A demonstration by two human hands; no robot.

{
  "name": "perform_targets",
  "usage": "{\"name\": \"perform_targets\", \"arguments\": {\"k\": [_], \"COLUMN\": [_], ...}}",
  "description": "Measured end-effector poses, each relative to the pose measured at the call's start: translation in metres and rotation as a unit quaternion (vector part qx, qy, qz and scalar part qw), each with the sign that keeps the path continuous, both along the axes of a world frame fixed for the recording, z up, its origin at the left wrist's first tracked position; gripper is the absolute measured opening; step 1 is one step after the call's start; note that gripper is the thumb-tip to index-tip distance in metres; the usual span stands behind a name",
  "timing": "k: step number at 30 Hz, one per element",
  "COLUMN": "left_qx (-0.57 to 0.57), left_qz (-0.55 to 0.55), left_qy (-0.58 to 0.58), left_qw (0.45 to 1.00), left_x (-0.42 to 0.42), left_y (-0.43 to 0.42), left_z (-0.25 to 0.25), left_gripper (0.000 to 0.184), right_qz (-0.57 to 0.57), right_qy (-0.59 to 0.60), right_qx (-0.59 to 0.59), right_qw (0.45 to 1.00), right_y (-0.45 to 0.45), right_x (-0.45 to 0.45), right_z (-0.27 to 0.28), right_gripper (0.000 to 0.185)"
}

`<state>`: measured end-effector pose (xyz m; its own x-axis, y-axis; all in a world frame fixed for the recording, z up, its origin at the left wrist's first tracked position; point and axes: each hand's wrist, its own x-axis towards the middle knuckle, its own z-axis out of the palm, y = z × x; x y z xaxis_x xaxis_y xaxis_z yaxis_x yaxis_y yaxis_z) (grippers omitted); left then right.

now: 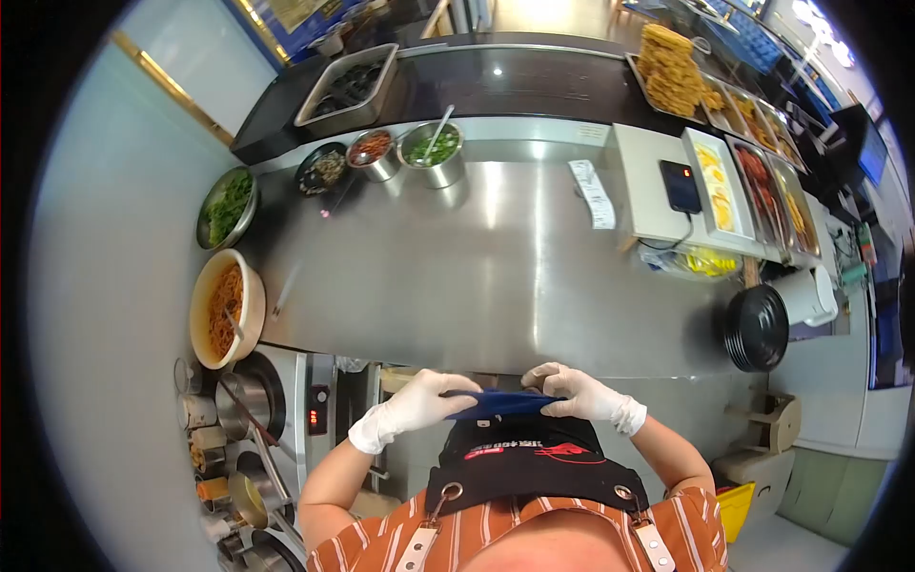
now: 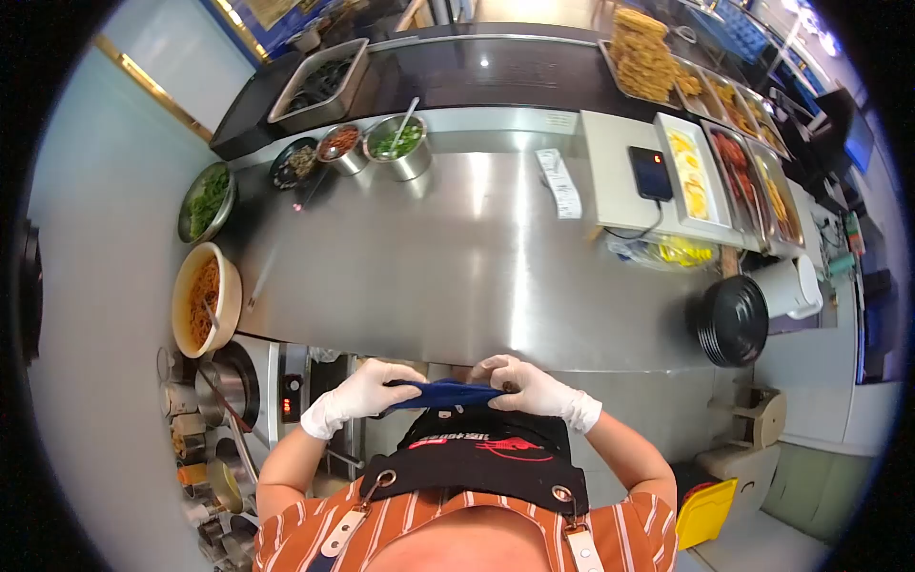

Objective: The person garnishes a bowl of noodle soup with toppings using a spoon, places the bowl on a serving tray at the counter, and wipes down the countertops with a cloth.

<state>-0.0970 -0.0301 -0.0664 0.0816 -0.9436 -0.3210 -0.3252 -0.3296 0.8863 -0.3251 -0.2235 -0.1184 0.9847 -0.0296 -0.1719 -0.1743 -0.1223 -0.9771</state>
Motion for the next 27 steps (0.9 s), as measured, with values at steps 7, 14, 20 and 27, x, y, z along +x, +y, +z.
{"name": "perform_targets", "arguments": {"k": [7,14,20,27], "left_qx": [0.159,-0.054,-0.194,-0.314], "left_qz": [-0.010,0.024,0.109,0.164], "left_qy": [-0.101,-0.101,0.011,-0.006], "left_qw": [0.982,0.993,0.975,0.935], "left_x": [0.092,0.158,0.191,0.229], "left_y": [0.056,-0.013,-0.174,-0.416], "left_z": [-0.002,-0.009,0.017,0.072], "left_gripper": [0.029,0.025,0.024,0.043], "right_qz": [-0.004,-0.226,-0.395,-0.539], "right_qy": [0.098,0.035,-0.076,-0.156], "right_qx": [0.014,0.190,-0.053,-0.216], "right_qw": [0.995,0.955,0.914,0.799], "right_y": [0.034,-0.015,-0.156,-0.379], "right_x": [0.085,0.151,0.193,0.245], "right_z": [-0.008,0.025,0.083,0.142], "right_gripper": [0.026,0.014,0.011,0.012]}}
